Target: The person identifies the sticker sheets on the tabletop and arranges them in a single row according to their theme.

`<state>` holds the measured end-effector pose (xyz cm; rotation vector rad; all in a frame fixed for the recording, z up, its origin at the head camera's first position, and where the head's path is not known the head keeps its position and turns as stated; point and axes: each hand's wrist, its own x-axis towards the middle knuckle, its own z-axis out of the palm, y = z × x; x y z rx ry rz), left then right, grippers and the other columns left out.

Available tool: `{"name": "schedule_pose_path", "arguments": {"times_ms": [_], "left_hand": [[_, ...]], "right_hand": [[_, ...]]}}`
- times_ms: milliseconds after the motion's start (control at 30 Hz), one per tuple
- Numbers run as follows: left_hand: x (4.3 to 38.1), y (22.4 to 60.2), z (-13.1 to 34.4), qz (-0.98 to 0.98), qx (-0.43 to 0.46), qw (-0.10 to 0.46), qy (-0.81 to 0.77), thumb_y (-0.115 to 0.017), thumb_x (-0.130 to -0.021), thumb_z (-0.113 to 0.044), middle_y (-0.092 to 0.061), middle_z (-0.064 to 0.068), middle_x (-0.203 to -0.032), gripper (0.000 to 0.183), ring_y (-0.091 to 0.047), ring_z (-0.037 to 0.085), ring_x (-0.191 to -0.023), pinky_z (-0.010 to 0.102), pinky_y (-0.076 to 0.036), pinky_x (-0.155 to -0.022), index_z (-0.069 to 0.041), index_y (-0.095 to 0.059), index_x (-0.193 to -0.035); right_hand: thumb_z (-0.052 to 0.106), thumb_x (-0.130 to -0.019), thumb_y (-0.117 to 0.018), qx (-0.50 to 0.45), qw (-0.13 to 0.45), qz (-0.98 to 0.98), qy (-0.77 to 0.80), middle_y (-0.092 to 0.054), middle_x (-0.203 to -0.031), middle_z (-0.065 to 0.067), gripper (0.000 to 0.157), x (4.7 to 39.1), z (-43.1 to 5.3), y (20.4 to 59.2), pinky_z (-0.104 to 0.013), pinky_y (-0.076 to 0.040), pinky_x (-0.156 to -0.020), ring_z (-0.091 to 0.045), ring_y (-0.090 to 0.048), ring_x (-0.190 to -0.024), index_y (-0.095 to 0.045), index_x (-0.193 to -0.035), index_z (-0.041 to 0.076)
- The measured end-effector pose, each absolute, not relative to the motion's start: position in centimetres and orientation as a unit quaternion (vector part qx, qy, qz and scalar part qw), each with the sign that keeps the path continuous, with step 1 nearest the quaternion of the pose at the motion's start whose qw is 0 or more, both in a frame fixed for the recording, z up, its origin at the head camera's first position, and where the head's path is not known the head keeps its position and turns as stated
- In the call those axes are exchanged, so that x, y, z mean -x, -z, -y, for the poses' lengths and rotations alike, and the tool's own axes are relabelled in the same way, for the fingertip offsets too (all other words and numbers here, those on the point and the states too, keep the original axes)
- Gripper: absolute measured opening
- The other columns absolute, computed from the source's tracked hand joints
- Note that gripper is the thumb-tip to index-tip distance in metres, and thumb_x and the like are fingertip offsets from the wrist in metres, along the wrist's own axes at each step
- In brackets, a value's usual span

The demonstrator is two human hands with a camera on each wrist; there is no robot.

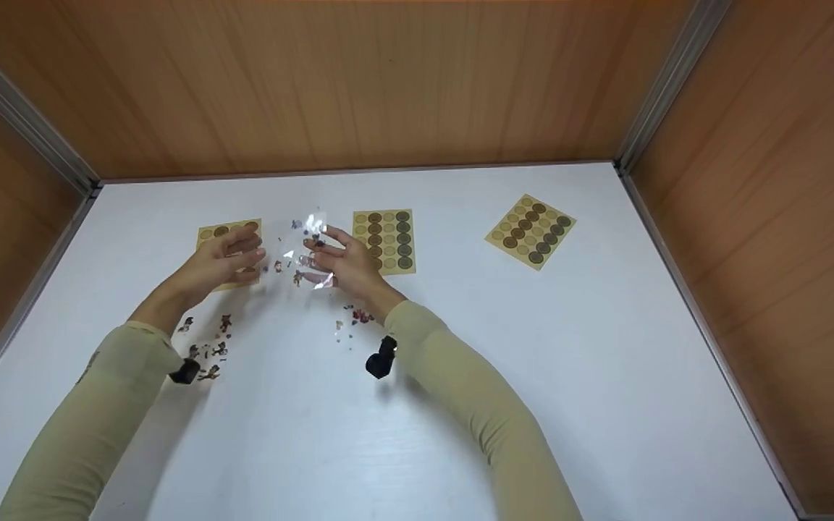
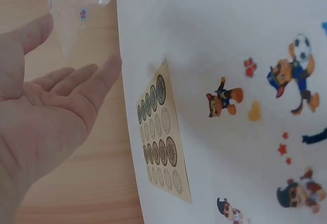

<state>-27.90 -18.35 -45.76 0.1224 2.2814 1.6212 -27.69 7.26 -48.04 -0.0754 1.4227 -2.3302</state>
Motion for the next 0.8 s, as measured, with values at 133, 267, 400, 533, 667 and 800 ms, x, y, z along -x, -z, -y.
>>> {"name": "schedule_pose_path", "arguments": {"times_ms": [133,267,400,533,667,800], "left_hand": [[26.7,46.4,18.1,-0.761,-0.015,0.173,-0.625,-0.065,-0.101,-0.025,-0.039,0.021,-0.154,0.085,-0.05,0.035,-0.135,0.038,-0.055,-0.099,-0.002,-0.011,-0.162],[25.7,47.1,17.9,-0.745,-0.008,0.177,-0.643,-0.066,-0.1,-0.019,-0.049,0.02,-0.143,0.084,-0.056,0.035,-0.128,0.039,-0.058,-0.094,-0.005,-0.012,-0.162],[24.9,47.1,17.9,-0.744,-0.011,0.174,-0.645,-0.07,-0.097,-0.012,-0.054,0.021,-0.13,0.084,-0.063,0.034,-0.117,0.041,-0.06,-0.089,-0.007,-0.017,-0.162],[24.1,46.8,17.9,-0.743,-0.025,0.17,-0.647,-0.069,-0.096,-0.007,-0.055,0.022,-0.125,0.081,-0.067,0.033,-0.107,0.044,-0.061,-0.087,-0.008,-0.021,-0.161],[23.3,46.5,18.3,-0.749,-0.035,0.169,-0.64,-0.064,-0.098,-0.002,-0.057,0.022,-0.123,0.076,-0.067,0.032,-0.106,0.048,-0.06,-0.088,-0.009,-0.022,-0.161],[22.6,46.6,18.8,-0.75,-0.035,0.17,-0.639,-0.063,-0.098,0.0,-0.058,0.021,-0.12,0.075,-0.065,0.035,-0.108,0.052,-0.059,-0.089,-0.009,-0.023,-0.161]], "right_hand": [[-0.007,-0.101,-0.051,0.038,0.215,-0.49,0.844,-0.053,-0.145,-0.022,0.056,27.0,-7.5,48.2,-0.045,-0.056,-0.097,-0.035,-0.065,-0.119,-0.042,-0.154,0.012],[-0.008,-0.102,-0.05,0.044,0.231,-0.485,0.842,-0.048,-0.149,-0.025,0.055,26.1,-7.7,48.5,-0.046,-0.056,-0.097,-0.034,-0.065,-0.119,-0.043,-0.153,0.013],[-0.006,-0.102,-0.052,0.049,0.248,-0.487,0.836,-0.049,-0.149,-0.025,0.055,25.2,-7.6,48.7,-0.047,-0.055,-0.098,-0.034,-0.064,-0.121,-0.043,-0.153,0.012],[-0.005,-0.101,-0.054,0.058,0.264,-0.487,0.83,-0.047,-0.149,-0.025,0.058,24.5,-7.6,48.8,-0.047,-0.055,-0.098,-0.036,-0.06,-0.126,-0.038,-0.155,0.009],[-0.005,-0.101,-0.054,0.065,0.283,-0.491,0.822,-0.042,-0.152,-0.028,0.062,24.0,-7.6,49.0,-0.046,-0.055,-0.099,-0.035,-0.06,-0.126,-0.033,-0.158,0.008],[-0.004,-0.101,-0.053,0.07,0.291,-0.506,0.809,-0.045,-0.151,-0.026,0.061,23.6,-7.7,49.0,-0.045,-0.055,-0.098,-0.033,-0.061,-0.125,-0.033,-0.158,0.009]]}}
